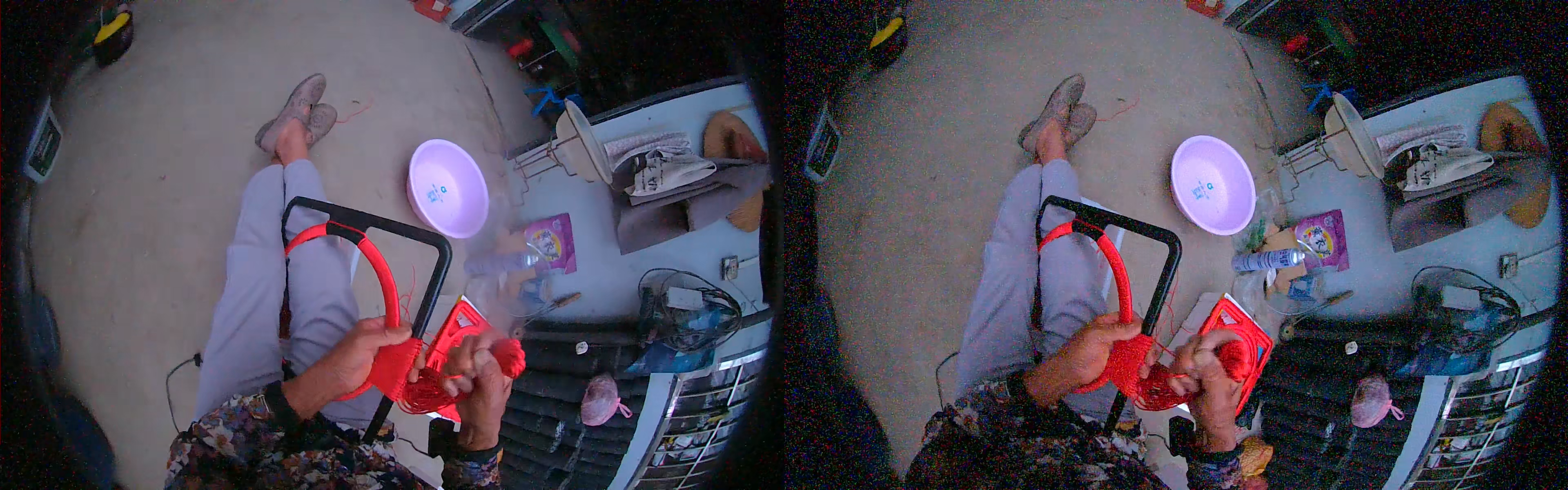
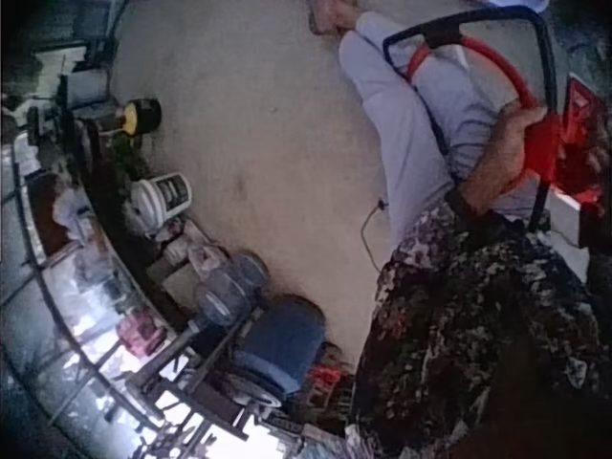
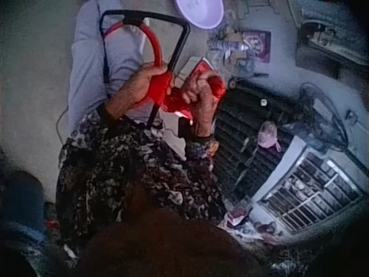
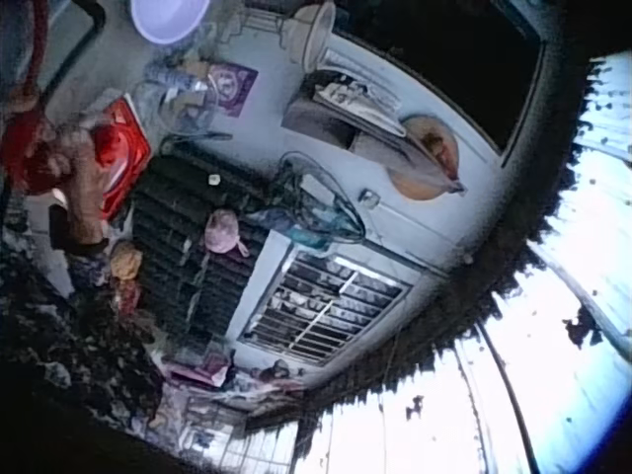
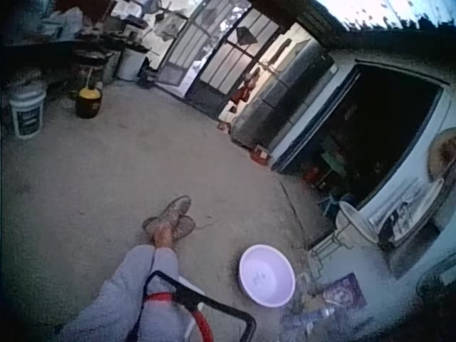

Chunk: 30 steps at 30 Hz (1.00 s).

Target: The recorder is wrapping a black furniture frame with red plastic cord.

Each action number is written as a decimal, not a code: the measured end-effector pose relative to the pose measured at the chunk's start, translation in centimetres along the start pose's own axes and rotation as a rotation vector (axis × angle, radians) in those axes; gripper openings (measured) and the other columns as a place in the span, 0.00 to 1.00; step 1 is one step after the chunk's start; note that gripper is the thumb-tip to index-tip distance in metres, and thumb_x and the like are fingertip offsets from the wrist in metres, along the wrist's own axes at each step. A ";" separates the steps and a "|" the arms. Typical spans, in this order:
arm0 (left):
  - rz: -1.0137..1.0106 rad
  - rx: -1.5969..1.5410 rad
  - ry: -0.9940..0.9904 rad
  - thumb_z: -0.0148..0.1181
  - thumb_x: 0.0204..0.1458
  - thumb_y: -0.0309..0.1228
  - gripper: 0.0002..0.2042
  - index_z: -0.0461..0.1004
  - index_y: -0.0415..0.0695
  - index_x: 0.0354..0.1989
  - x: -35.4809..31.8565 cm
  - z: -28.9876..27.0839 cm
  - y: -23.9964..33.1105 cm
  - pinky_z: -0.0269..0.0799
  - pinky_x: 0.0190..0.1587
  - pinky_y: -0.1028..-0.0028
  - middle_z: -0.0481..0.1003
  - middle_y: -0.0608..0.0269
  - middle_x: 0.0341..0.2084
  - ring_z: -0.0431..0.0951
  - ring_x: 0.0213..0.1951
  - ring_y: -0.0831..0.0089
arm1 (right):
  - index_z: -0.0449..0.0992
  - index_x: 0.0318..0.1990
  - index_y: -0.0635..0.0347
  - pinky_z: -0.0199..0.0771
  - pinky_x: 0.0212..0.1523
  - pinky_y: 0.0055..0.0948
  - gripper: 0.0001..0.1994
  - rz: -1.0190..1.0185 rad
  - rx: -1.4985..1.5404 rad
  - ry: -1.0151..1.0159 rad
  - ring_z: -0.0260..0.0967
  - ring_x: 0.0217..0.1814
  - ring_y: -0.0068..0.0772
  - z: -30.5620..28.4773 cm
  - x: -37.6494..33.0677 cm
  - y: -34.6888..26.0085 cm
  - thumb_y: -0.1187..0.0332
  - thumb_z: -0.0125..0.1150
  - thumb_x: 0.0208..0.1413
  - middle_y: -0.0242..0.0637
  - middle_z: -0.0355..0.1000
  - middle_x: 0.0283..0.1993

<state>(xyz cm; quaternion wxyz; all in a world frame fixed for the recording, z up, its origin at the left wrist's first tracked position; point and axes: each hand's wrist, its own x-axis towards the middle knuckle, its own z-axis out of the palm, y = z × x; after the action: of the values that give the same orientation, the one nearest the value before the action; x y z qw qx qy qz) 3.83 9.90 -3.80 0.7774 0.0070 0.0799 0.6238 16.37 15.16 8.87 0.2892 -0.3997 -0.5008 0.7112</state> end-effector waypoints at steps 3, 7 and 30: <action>0.001 -0.086 -0.066 0.46 0.58 0.42 0.16 0.67 0.39 0.40 -0.5 0.0 0.1 0.74 0.37 0.65 0.74 0.50 0.35 0.77 0.35 0.60 | 0.59 0.31 0.53 0.48 0.12 0.18 0.06 -0.008 0.089 0.058 0.44 0.15 0.15 -1.1 -0.3 0.8 0.66 0.48 0.57 0.25 0.49 0.20; 0.031 -0.212 0.001 0.42 0.58 0.48 0.22 0.64 0.38 0.44 -0.5 -0.3 -0.5 0.73 0.41 0.61 0.74 0.46 0.37 0.77 0.37 0.55 | 0.59 0.32 0.54 0.49 0.12 0.18 0.07 0.007 0.090 0.117 0.44 0.15 0.15 -1.5 -0.2 1.2 0.66 0.49 0.57 0.26 0.50 0.20; 0.123 -0.211 0.133 0.53 0.54 0.32 0.13 0.70 0.35 0.41 -1.8 -1.3 -0.4 0.70 0.45 0.69 0.75 0.57 0.35 0.76 0.37 0.69 | 0.61 0.33 0.54 0.51 0.13 0.18 0.05 0.036 0.089 0.098 0.47 0.16 0.17 -2.0 0.5 2.2 0.67 0.49 0.56 0.27 0.52 0.21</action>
<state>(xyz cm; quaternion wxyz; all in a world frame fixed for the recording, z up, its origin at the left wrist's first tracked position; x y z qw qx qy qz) 3.68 7.97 -4.89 0.7271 -0.1109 0.0646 0.6745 17.83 15.79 6.25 0.3181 -0.4297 -0.4467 0.7174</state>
